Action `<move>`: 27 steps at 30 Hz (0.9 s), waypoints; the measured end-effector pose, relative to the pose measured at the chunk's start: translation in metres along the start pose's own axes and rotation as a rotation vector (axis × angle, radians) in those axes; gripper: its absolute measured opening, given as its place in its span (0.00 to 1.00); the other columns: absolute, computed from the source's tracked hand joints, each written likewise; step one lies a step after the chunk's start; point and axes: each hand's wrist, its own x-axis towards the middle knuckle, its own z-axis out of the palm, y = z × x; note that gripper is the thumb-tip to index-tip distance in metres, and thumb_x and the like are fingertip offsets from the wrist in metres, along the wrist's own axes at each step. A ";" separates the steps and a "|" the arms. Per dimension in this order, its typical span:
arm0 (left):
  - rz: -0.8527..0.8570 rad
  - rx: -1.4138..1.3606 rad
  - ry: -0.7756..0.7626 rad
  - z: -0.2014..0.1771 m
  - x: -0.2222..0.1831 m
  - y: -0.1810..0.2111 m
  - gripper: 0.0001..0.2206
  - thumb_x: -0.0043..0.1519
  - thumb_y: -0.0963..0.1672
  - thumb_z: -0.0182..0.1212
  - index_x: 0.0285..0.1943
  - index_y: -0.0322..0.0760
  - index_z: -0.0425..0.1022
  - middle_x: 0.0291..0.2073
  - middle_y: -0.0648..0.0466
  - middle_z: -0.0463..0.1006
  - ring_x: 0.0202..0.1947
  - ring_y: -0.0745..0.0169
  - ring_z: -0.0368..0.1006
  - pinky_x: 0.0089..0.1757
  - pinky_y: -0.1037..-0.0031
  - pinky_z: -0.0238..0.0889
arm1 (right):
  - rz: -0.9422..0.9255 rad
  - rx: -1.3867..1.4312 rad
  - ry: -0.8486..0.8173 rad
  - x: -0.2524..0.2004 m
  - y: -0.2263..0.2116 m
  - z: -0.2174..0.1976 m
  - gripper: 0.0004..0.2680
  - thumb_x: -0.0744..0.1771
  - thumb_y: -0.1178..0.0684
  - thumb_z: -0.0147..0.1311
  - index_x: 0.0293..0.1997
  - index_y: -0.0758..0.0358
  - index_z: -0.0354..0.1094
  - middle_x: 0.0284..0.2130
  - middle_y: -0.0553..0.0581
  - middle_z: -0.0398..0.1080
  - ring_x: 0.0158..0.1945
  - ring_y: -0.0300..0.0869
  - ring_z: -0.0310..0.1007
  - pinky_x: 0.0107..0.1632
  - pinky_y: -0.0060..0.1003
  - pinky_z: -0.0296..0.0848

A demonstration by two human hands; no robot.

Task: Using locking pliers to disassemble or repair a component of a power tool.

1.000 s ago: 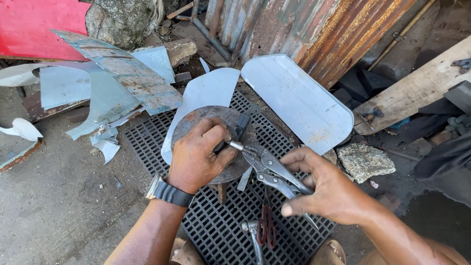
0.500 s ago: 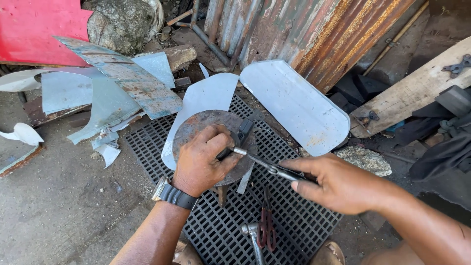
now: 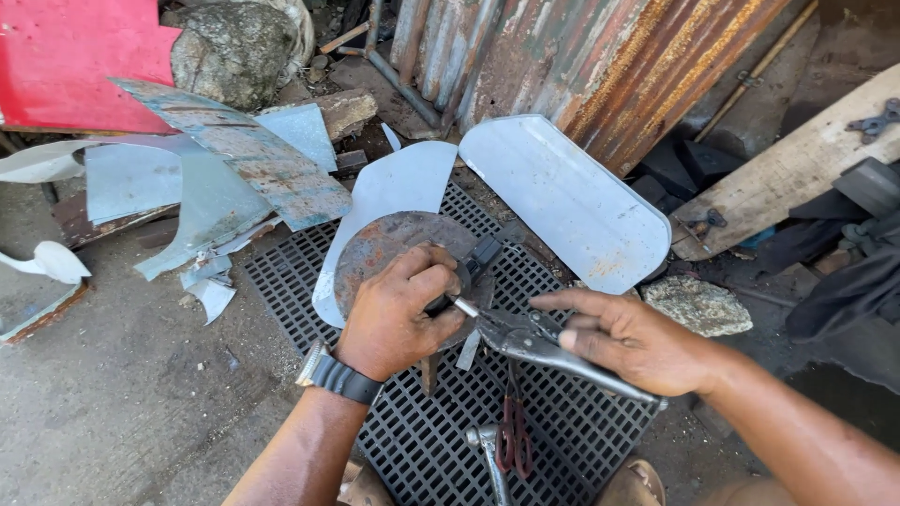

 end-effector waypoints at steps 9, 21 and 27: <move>-0.049 -0.260 -0.175 -0.023 0.008 0.006 0.16 0.54 0.47 0.56 0.51 0.45 0.71 0.55 0.48 0.76 0.48 0.54 0.77 0.44 0.59 0.79 | -0.070 0.062 0.065 -0.010 0.027 0.031 0.21 0.59 0.57 0.73 0.55 0.51 0.67 0.44 0.60 0.78 0.38 0.43 0.84 0.35 0.37 0.87; -0.345 -0.556 0.229 0.000 0.009 0.024 0.21 0.72 0.55 0.38 0.56 0.41 0.71 0.39 0.55 0.82 0.30 0.69 0.68 0.34 0.72 0.61 | -0.324 0.199 0.005 -0.013 0.041 0.049 0.13 0.71 0.52 0.47 0.58 0.70 0.68 0.37 0.61 0.80 0.35 0.43 0.84 0.37 0.37 0.87; -0.475 -0.764 0.051 -0.014 0.008 0.009 0.17 0.66 0.50 0.56 0.59 0.40 0.76 0.41 0.52 0.84 0.45 0.60 0.80 0.47 0.67 0.76 | -0.068 0.745 -0.110 -0.018 0.040 0.056 0.24 0.70 0.49 0.50 0.76 0.61 0.51 0.35 0.76 0.76 0.26 0.58 0.80 0.31 0.53 0.86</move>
